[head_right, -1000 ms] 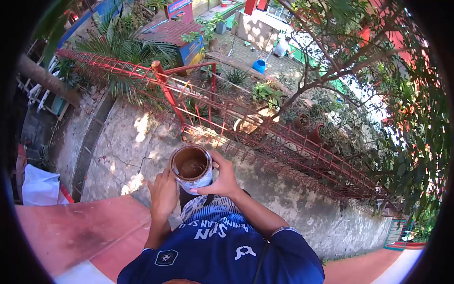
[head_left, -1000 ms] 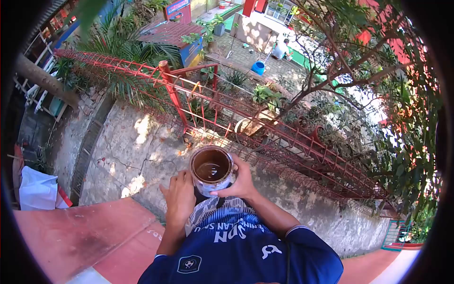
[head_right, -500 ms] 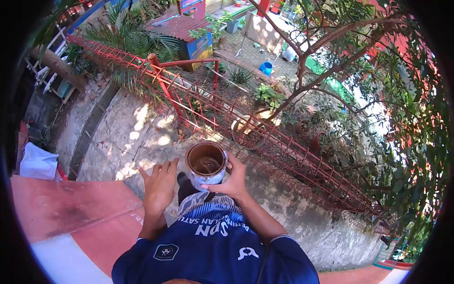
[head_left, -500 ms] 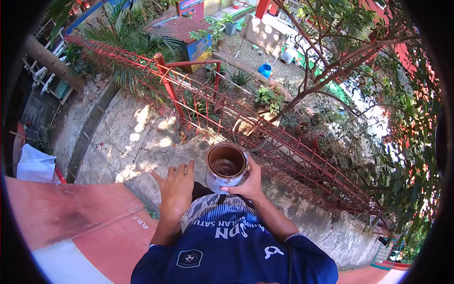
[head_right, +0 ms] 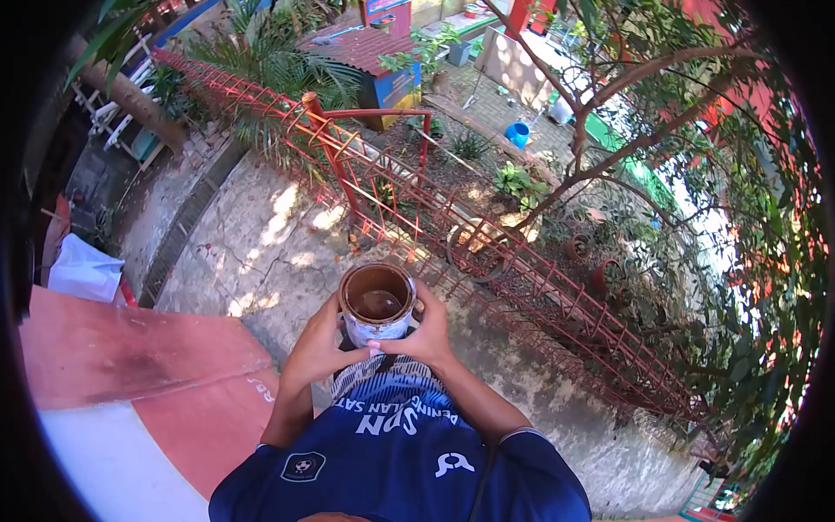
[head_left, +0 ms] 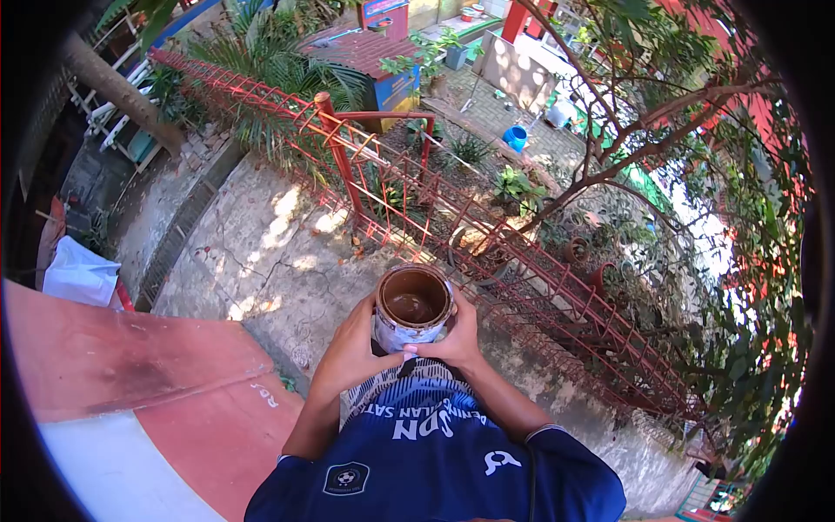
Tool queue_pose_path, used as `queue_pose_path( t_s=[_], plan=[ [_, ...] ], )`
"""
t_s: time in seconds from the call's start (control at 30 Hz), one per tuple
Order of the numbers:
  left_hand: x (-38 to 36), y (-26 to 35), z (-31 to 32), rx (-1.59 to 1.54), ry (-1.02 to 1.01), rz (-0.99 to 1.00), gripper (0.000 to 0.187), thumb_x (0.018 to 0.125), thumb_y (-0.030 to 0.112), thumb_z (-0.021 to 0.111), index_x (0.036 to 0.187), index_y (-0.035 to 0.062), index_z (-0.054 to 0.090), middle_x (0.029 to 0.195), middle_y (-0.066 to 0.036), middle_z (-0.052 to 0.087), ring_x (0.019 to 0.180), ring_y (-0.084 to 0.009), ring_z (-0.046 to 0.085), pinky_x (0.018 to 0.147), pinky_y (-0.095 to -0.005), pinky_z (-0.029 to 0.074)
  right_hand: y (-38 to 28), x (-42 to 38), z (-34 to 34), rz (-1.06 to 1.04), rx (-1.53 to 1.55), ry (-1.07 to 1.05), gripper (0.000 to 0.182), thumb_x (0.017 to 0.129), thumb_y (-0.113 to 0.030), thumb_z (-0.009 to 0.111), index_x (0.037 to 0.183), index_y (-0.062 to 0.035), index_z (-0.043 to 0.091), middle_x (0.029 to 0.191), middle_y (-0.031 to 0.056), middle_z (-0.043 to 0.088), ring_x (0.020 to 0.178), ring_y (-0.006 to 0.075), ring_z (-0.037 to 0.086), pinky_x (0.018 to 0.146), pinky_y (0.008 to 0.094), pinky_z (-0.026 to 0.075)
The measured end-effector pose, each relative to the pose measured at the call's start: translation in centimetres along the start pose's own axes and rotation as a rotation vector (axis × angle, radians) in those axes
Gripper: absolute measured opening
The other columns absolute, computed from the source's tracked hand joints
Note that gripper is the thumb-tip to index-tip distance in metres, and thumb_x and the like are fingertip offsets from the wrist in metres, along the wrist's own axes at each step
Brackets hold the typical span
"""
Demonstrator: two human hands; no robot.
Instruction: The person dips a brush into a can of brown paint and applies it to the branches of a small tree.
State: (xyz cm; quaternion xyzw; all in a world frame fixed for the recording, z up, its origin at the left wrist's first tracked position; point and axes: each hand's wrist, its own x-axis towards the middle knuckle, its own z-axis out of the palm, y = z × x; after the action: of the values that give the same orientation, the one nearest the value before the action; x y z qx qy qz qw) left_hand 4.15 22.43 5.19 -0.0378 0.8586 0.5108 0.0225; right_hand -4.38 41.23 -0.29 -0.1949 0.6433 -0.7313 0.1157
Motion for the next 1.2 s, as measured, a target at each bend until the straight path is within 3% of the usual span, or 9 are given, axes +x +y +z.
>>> queue_pose_path(
  t_s=[0.57, 0.67, 0.73, 0.83, 0.87, 0.97, 1.03, 1.07, 1.2],
  plan=[
    [-0.7, -2.2, 5.3, -0.354, 0.311, 0.144, 0.117, 0.053, 0.019, 0.089, 0.151, -0.0017, 0.029, 0.144, -0.021, 0.047, 0.138, -0.0329, 0.048, 0.114, -0.0435, 0.037, -0.7, 0.2, -0.7, -0.064, -0.187, -0.169, 0.096, 0.053, -0.028, 0.1, 0.132, 0.0055, 0.055, 0.121, 0.0141, 0.066, 0.113, 0.0218, 0.065, 0.102, 0.0354, 0.05],
    [-0.6, -2.2, 6.1, -0.321, 0.31, 0.232, 0.107, 0.07, 0.036, 0.081, 0.152, -0.0043, 0.026, 0.148, -0.022, 0.044, 0.138, -0.0332, 0.047, 0.115, -0.0423, 0.035, -0.9, -0.2, -1.4, -0.058, -0.226, -0.157, 0.096, 0.052, -0.033, 0.099, 0.13, 0.0034, 0.057, 0.121, 0.0149, 0.065, 0.113, 0.0246, 0.065, 0.101, 0.0368, 0.05],
    [-0.4, -1.8, 6.7, -0.681, 0.28, 0.182, 0.092, 0.09, 0.053, 0.057, 0.152, -0.0068, 0.026, 0.149, -0.022, 0.044, 0.137, -0.0331, 0.047, 0.117, -0.0412, 0.032, -0.9, -0.4, -1.9, -0.062, -0.236, -0.146, 0.096, 0.051, -0.038, 0.099, 0.129, 0.0013, 0.058, 0.122, 0.0155, 0.065, 0.114, 0.0273, 0.065, 0.1, 0.0384, 0.05],
    [0.1, -2.3, 7.5, -0.697, 0.272, 0.248, 0.077, 0.103, 0.052, 0.03, 0.151, -0.0079, 0.031, 0.146, -0.022, 0.048, 0.138, -0.0306, 0.047, 0.117, -0.0412, 0.031, -0.9, -1.0, -2.4, -0.048, -0.205, -0.108, 0.098, 0.05, -0.039, 0.099, 0.129, 0.0012, 0.058, 0.121, 0.0152, 0.065, 0.114, 0.0273, 0.065, 0.1, 0.0382, 0.05],
    [0.3, -2.6, 8.1, -0.7, 0.273, 0.248, 0.077, 0.103, 0.052, 0.03, 0.151, -0.0079, 0.031, 0.146, -0.022, 0.048, 0.138, -0.0306, 0.047, 0.117, -0.0412, 0.031, -0.7, -1.2, -2.6, -0.051, -0.186, -0.089, 0.098, 0.05, -0.039, 0.099, 0.129, 0.0011, 0.058, 0.121, 0.0155, 0.065, 0.113, 0.0276, 0.065, 0.1, 0.0381, 0.05],
    [0.5, -2.2, 9.9, -0.974, 0.462, 0.018, 0.059, 0.105, 0.038, 0.037, 0.148, -0.0009, 0.04, 0.142, -0.017, 0.054, 0.135, -0.0272, 0.051, 0.114, -0.0411, 0.04, -1.2, -1.5, -2.9, -0.066, -0.238, -0.082, 0.097, 0.05, -0.038, 0.1, 0.128, 0.0022, 0.059, 0.121, 0.0154, 0.066, 0.113, 0.0265, 0.065, 0.101, 0.0379, 0.049],
    [1.0, -0.6, 10.0, -1.29, 0.653, -0.45, 0.048, 0.107, 0.036, 0.038, 0.141, 0.0026, 0.05, 0.135, -0.014, 0.06, 0.127, -0.0253, 0.058, 0.105, -0.0398, 0.05, -1.5, -1.7, -3.1, -0.085, -0.31, -0.095, 0.096, 0.05, -0.036, 0.1, 0.127, 0.0033, 0.059, 0.12, 0.0149, 0.066, 0.114, 0.0251, 0.065, 0.102, 0.0376, 0.049],
    [0.8, -2.1, 10.2, -1.441, 0.51, -0.519, 0.048, 0.105, 0.041, 0.048, 0.136, 0.0056, 0.054, 0.135, -0.011, 0.061, 0.119, -0.0237, 0.064, 0.096, -0.0388, 0.057, -1.6, -1.7, -3.1, -0.122, -0.343, -0.087, 0.096, 0.05, -0.038, 0.1, 0.127, 0.0021, 0.06, 0.12, 0.0157, 0.067, 0.112, 0.0282, 0.065, 0.1, 0.0393, 0.049],
    [1.2, -2.6, 11.2, -1.557, 0.293, -0.502, 0.045, 0.106, 0.04, 0.043, 0.132, 0.0063, 0.058, 0.124, -0.013, 0.066, 0.108, -0.0247, 0.068, 0.089, -0.0418, 0.059, -2.2, -1.7, -3.7, -0.185, -0.378, -0.068, 0.095, 0.05, -0.038, 0.098, 0.128, 0.0004, 0.06, 0.121, 0.0168, 0.067, 0.108, 0.0326, 0.065, 0.096, 0.0423, 0.05]
  ],
)
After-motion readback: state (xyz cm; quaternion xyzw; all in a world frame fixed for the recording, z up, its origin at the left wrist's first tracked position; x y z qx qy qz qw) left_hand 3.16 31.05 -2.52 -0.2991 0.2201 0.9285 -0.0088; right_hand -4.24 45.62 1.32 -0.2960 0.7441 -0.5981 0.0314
